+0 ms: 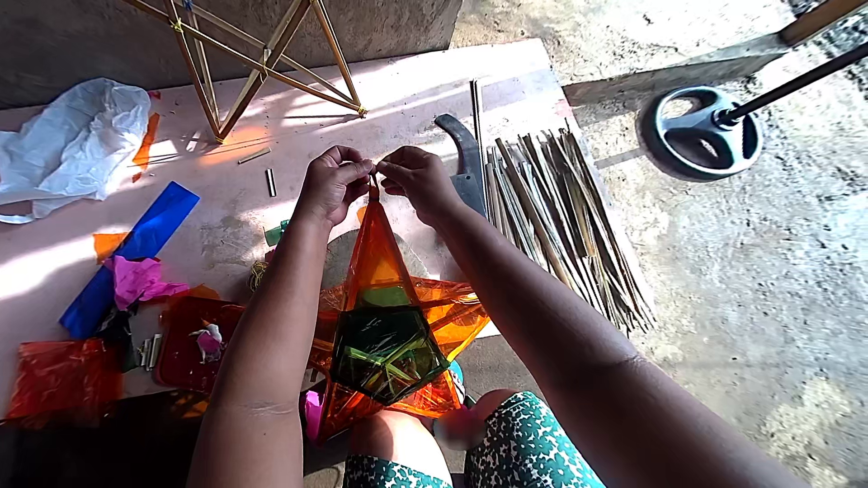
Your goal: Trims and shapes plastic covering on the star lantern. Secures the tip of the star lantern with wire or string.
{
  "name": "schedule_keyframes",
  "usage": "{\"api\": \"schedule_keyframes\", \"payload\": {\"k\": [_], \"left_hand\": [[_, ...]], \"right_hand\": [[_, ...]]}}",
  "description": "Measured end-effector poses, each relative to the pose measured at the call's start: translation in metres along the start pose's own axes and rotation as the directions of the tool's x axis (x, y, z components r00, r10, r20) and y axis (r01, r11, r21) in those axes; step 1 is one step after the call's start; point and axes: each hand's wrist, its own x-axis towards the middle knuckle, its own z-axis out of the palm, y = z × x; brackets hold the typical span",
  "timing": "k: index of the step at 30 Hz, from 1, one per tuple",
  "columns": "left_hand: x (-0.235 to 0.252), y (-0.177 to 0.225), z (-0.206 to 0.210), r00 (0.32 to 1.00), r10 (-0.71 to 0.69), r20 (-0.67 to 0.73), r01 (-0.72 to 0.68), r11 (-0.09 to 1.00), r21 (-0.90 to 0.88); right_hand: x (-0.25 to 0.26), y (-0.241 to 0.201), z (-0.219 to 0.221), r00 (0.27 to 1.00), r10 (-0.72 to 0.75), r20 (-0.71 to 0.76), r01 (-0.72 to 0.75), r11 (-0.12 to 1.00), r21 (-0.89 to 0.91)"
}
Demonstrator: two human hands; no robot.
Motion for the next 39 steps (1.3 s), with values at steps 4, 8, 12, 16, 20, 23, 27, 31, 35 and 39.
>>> {"api": "schedule_keyframes", "payload": {"k": [4,8,12,16,20,23,27,31,35,39], "left_hand": [[0.002,0.008,-0.001,0.997,-0.077,0.005,0.076,0.997,0.021],[0.006,0.016,-0.006,0.987,-0.140,0.076,0.132,0.986,0.104],[0.011,0.022,-0.007,0.978,-0.166,0.127,0.145,0.976,0.162],[0.014,0.027,-0.006,0.969,-0.212,0.129,0.185,0.963,0.195],[0.014,0.030,-0.003,0.963,-0.246,0.110,0.217,0.951,0.221],[0.013,0.033,-0.003,0.958,-0.266,0.110,0.229,0.936,0.267],[0.013,0.039,-0.005,0.948,-0.289,0.137,0.226,0.909,0.349],[0.013,0.042,-0.005,0.942,-0.297,0.157,0.215,0.892,0.398],[0.009,0.041,-0.002,0.958,-0.252,0.137,0.179,0.899,0.399],[0.003,0.031,-0.003,0.985,-0.119,0.126,0.068,0.936,0.345]], "right_hand": [[0.000,0.002,-0.007,0.984,-0.180,0.007,0.179,0.976,-0.127],[0.001,0.003,-0.014,0.969,-0.240,0.062,0.247,0.959,-0.141],[0.003,0.001,-0.019,0.962,-0.251,0.108,0.266,0.949,-0.167],[0.004,0.001,-0.022,0.951,-0.279,0.136,0.301,0.937,-0.178],[0.004,0.000,-0.022,0.936,-0.322,0.142,0.341,0.930,-0.138],[0.005,-0.002,-0.022,0.928,-0.315,0.201,0.349,0.922,-0.165],[0.005,-0.005,-0.023,0.932,-0.267,0.246,0.310,0.938,-0.154],[0.005,-0.007,-0.024,0.928,-0.249,0.278,0.301,0.939,-0.166],[0.006,-0.006,-0.025,0.926,-0.276,0.258,0.329,0.924,-0.194],[0.007,-0.007,-0.024,0.939,-0.270,0.212,0.326,0.897,-0.299]]}}
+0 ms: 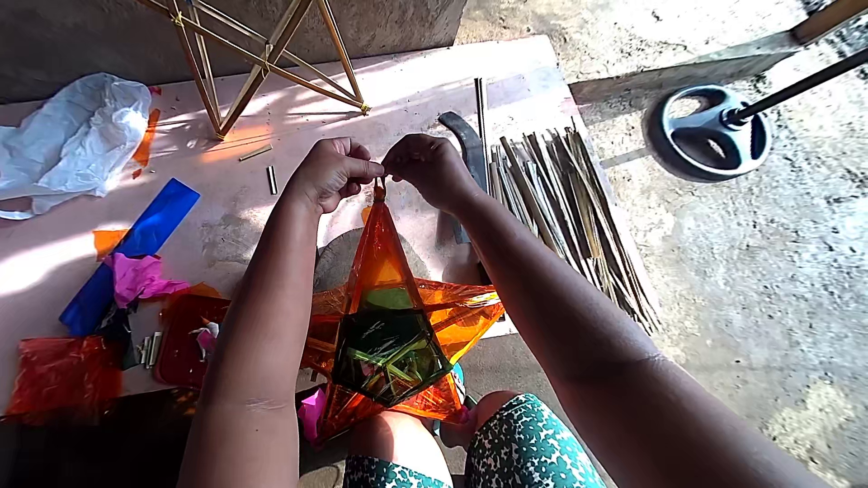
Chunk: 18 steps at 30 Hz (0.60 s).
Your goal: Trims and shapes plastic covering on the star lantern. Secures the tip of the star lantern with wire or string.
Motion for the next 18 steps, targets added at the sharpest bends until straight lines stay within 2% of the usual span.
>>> {"api": "schedule_keyframes", "payload": {"k": [5,10,18], "left_hand": [[-0.006,-0.009,0.014,0.976,0.173,-0.133,-0.145,0.970,0.196],[-0.004,-0.014,0.017,0.947,0.247,-0.203,-0.167,0.923,0.348],[-0.007,-0.014,0.022,0.951,0.189,-0.243,-0.131,0.963,0.234]], "right_hand": [[-0.001,-0.002,0.003,0.998,0.056,-0.024,-0.058,0.995,-0.076],[0.001,-0.002,0.005,0.997,0.068,-0.046,-0.072,0.993,-0.094],[-0.003,-0.002,0.006,0.995,0.072,-0.071,-0.074,0.997,-0.037]]}}
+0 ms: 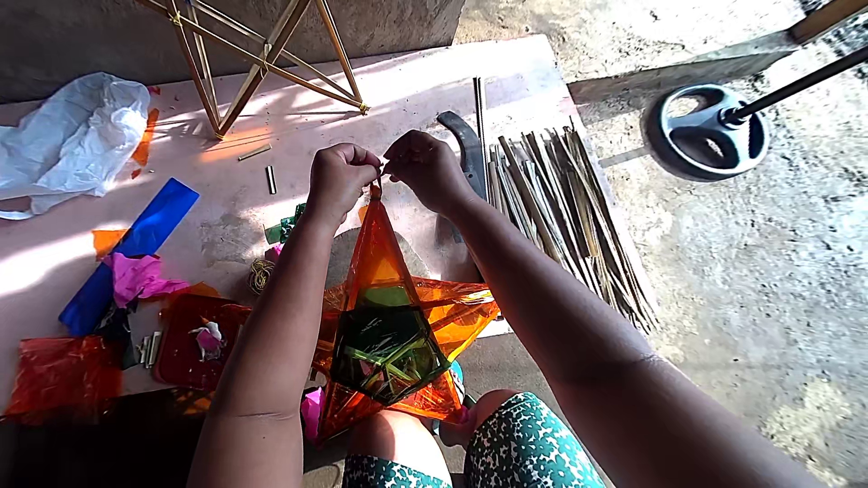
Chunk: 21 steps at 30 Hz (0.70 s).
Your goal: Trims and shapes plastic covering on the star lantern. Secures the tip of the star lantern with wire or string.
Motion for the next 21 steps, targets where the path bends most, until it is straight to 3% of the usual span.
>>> {"api": "schedule_keyframes", "payload": {"k": [21], "left_hand": [[0.001,0.017,-0.003,0.976,-0.147,0.158,0.165,0.981,-0.105]], "right_hand": [[-0.002,0.005,-0.001,0.972,-0.219,-0.087,0.213,0.974,-0.071]]}}
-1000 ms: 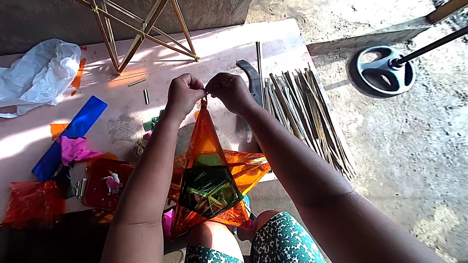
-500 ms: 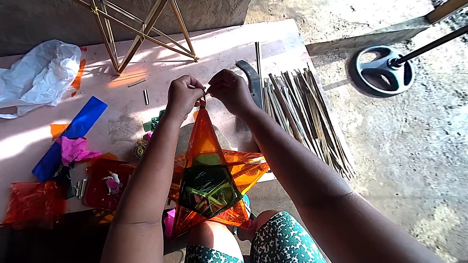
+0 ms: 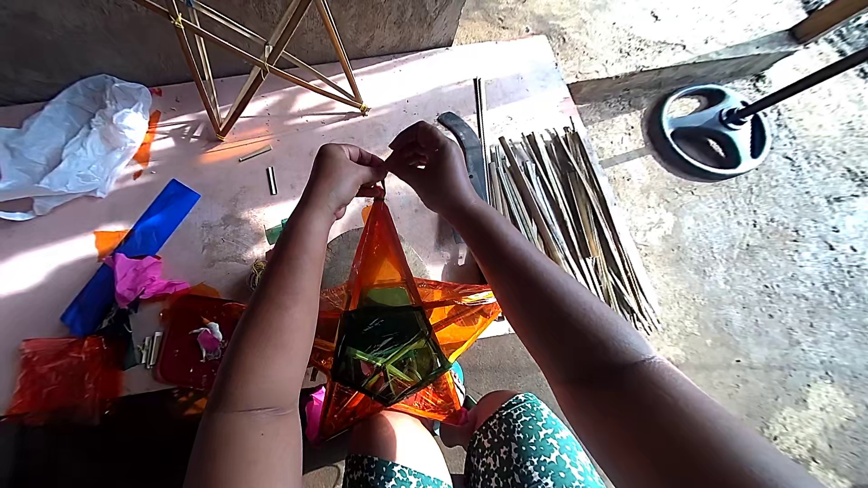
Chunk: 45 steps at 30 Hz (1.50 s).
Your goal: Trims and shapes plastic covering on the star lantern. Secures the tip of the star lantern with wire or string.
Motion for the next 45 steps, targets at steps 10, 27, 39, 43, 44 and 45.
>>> {"api": "schedule_keyframes", "payload": {"k": [10,27,39,43,44,45], "left_hand": [[0.001,-0.001,-0.002,1.000,-0.010,0.006,0.010,1.000,0.001],[0.003,-0.020,-0.008,0.993,0.090,0.078,-0.081,0.990,-0.114],[0.010,-0.034,-0.019,0.976,0.194,0.104,-0.183,0.977,-0.108],[0.012,-0.039,-0.021,0.966,0.228,0.119,-0.211,0.968,-0.139],[0.012,-0.039,-0.020,0.966,0.233,0.116,-0.215,0.965,-0.149],[0.012,-0.040,-0.019,0.966,0.237,0.107,-0.218,0.962,-0.165]], "right_hand": [[-0.004,-0.010,0.010,0.996,0.076,-0.044,-0.077,0.997,-0.015],[0.000,0.000,0.003,0.982,0.140,0.129,-0.151,0.985,0.087],[0.002,0.004,0.003,0.980,0.049,0.193,-0.066,0.994,0.085],[0.003,0.004,0.004,0.975,0.051,0.216,-0.067,0.996,0.065],[0.003,0.002,0.004,0.975,0.054,0.215,-0.066,0.997,0.048],[0.003,0.000,0.006,0.977,0.057,0.206,-0.065,0.997,0.033]]}}
